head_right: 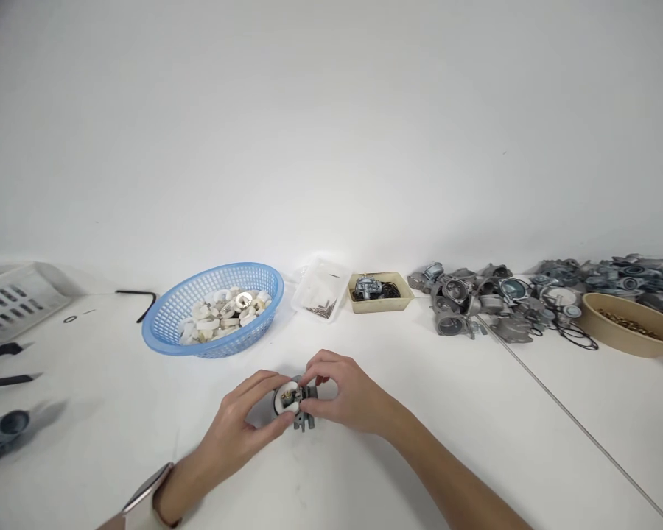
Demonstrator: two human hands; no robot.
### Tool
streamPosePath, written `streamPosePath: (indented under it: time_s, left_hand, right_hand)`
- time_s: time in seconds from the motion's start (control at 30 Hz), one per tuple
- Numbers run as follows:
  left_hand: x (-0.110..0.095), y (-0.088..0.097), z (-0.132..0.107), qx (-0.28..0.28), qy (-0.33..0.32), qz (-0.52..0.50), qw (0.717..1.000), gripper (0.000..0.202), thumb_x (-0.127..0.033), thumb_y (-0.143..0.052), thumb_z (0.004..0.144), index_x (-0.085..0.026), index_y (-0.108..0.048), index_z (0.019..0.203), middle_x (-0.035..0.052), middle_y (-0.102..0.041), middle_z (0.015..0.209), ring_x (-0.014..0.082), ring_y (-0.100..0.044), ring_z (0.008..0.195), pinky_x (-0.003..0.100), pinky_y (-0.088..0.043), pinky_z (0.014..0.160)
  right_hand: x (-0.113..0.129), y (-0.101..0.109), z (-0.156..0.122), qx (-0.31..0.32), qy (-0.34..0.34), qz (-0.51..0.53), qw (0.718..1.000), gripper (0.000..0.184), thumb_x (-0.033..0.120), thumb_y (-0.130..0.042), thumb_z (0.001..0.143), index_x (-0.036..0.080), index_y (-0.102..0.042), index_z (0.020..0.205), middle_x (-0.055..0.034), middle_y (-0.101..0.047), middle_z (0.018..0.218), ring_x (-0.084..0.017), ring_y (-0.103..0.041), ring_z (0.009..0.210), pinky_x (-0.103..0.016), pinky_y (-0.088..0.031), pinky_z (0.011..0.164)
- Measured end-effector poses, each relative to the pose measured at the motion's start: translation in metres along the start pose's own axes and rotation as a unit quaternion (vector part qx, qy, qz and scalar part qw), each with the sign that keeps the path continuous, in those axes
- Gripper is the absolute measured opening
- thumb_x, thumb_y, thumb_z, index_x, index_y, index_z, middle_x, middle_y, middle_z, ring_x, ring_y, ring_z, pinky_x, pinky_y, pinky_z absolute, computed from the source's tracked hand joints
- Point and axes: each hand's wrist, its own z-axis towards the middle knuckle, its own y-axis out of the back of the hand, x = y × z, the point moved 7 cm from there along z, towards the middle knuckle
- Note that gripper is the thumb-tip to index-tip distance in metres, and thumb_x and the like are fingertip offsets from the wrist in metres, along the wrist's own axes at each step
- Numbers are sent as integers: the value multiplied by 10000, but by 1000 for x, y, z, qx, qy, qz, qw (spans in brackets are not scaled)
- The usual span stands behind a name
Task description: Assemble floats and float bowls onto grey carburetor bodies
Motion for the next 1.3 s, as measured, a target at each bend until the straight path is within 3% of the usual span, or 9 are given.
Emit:
streamPosePath:
  time_s: [0.17,0.5,0.57,0.7,0.8,0.93,1.07,1.2,1.3]
  left_hand:
    - [9,-2,-3,21,24,-29,999,540,-370,-830,834,-285,-575,1301,49,-670,1150,233,-660,1015,362,-564,864]
    - [4,-3,-2,44,42,-43,997,458,-351,-787,861,-281,-608,1277,51,-672,1160,225,-669,1026,337,-571,877]
    - [3,-1,-2,43,39,-41,997,458,-381,-786,859,-278,-619,1273,58,-677,1156,232,-674,1017,339,-578,867]
    - [4,16,-2,-23,17,-28,999,405,-435,-707,922,-261,-631,1279,80,-690,1153,236,-675,1002,351,-586,866]
    - [12,34,-1,-79,18,-7,997,281,-408,-540,1024,-232,-657,1209,90,-702,1111,219,-678,950,341,-582,836]
    - [20,47,2,-113,24,16,993,256,-395,-521,1041,-204,-647,1155,91,-700,1076,199,-672,870,289,-558,703]
    - [18,41,4,-94,2,36,995,251,-402,-541,1028,-212,-645,1156,72,-701,1018,193,-673,813,260,-538,620]
    - [8,25,1,-48,-38,48,997,250,-389,-574,1001,-264,-663,1199,42,-715,1011,197,-702,838,284,-573,720]
    - [1,15,-2,-23,-58,46,997,265,-355,-593,983,-285,-668,1228,30,-723,1011,195,-716,855,282,-576,743]
  right_hand:
    - [0,0,0,-1,9,-12,1000,264,197,-801,798,272,-741,1044,-16,-670,1079,-177,-640,947,-323,-536,895]
    - [1,1,-2,0,9,-24,1000,224,207,-779,816,251,-735,1031,-29,-674,1072,-175,-645,924,-318,-541,872]
    - [2,1,-2,13,-10,-42,999,369,304,-830,792,267,-719,1141,-40,-670,1150,-202,-646,986,-342,-535,906]
    - [7,-12,2,71,-35,-125,989,906,525,-911,649,295,-548,1446,-75,-607,1362,-294,-601,1191,-415,-491,1012]
    - [13,-26,10,103,-32,-227,968,755,504,-846,723,271,-581,1390,-76,-661,1266,-299,-627,1127,-407,-493,945]
    - [22,-27,13,117,-23,-317,941,520,430,-826,712,258,-676,1179,-45,-699,1040,-257,-646,903,-354,-472,803]
    - [23,18,-11,68,-58,-324,942,479,388,-831,691,281,-693,1137,-29,-700,1034,-246,-643,910,-328,-463,793]
    - [11,105,-67,-39,-140,-324,935,370,317,-825,689,277,-728,1044,-36,-722,1012,-270,-658,934,-327,-476,765]
    - [6,173,-118,-111,-205,-312,921,188,253,-796,714,238,-745,894,-20,-732,817,-223,-657,674,-313,-465,624]
